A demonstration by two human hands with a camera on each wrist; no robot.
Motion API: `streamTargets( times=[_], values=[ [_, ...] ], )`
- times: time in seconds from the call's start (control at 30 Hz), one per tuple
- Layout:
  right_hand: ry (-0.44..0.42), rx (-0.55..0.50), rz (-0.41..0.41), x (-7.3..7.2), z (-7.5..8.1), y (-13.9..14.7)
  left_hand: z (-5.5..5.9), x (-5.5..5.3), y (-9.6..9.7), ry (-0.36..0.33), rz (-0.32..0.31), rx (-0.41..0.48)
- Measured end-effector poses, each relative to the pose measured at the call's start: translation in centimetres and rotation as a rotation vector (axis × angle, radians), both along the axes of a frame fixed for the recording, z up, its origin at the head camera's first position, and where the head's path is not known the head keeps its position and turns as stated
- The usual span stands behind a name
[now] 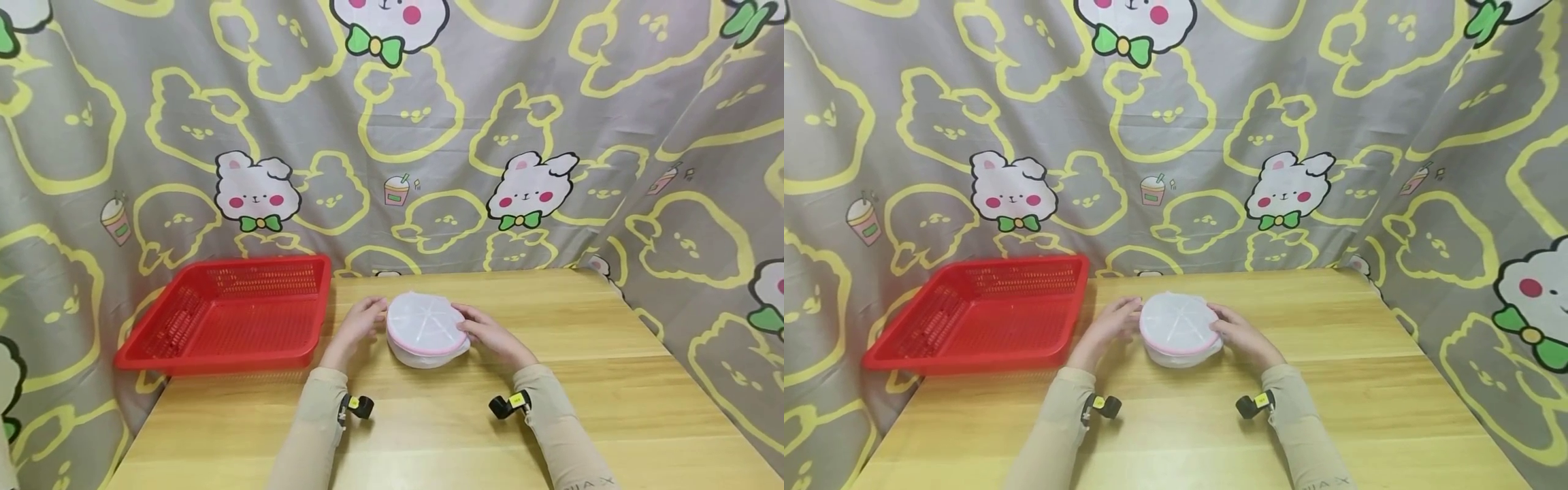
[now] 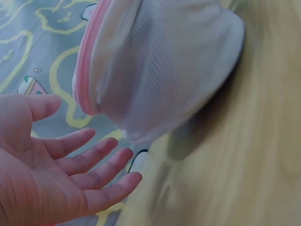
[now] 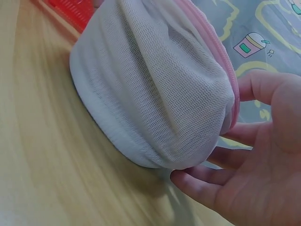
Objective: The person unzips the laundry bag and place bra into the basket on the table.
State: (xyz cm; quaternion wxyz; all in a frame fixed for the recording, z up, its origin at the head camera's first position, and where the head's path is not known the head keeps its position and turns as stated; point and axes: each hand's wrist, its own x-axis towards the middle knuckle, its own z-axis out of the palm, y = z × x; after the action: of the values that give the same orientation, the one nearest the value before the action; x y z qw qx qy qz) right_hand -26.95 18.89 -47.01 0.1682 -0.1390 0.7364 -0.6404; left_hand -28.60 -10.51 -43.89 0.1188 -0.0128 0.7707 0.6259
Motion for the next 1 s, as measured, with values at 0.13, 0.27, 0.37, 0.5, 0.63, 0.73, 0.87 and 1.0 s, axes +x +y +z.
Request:
streamTargets(
  times=[0.13,0.27,0.37,0.5,0.63,0.73,0.87,1.0],
  values=[
    [0.007,0.036,-0.02,-0.3,0.2,-0.1,0.5,-0.5,0.3,0.009,-0.001,0.027],
    [0.004,0.056,-0.041,-0.8,0.6,-0.3,0.7,-1.1,0.3,0.019,-0.011,0.049],
    [0.007,0.062,-0.045,-1.4,0.8,0.0,0.8,-1.7,0.2,0.023,-0.01,0.059],
    [0.017,0.111,-0.042,-2.4,1.3,0.5,0.9,-2.3,0.4,0.01,-0.018,0.077],
    [0.021,0.199,-0.004,-3.5,1.7,0.6,1.0,-2.9,0.7,0.001,-0.045,0.06],
    [0.029,0.26,0.035,-4.4,2.3,0.4,1.2,-3.4,0.9,0.005,-0.07,0.033],
    [0.031,0.306,0.087,-5.6,3.1,-0.1,1.8,-4.2,1.0,0.001,-0.099,-0.014],
    [0.019,0.351,0.123,-6.6,3.6,-0.7,2.4,-4.9,1.1,-0.01,-0.123,-0.055]
  ],
)
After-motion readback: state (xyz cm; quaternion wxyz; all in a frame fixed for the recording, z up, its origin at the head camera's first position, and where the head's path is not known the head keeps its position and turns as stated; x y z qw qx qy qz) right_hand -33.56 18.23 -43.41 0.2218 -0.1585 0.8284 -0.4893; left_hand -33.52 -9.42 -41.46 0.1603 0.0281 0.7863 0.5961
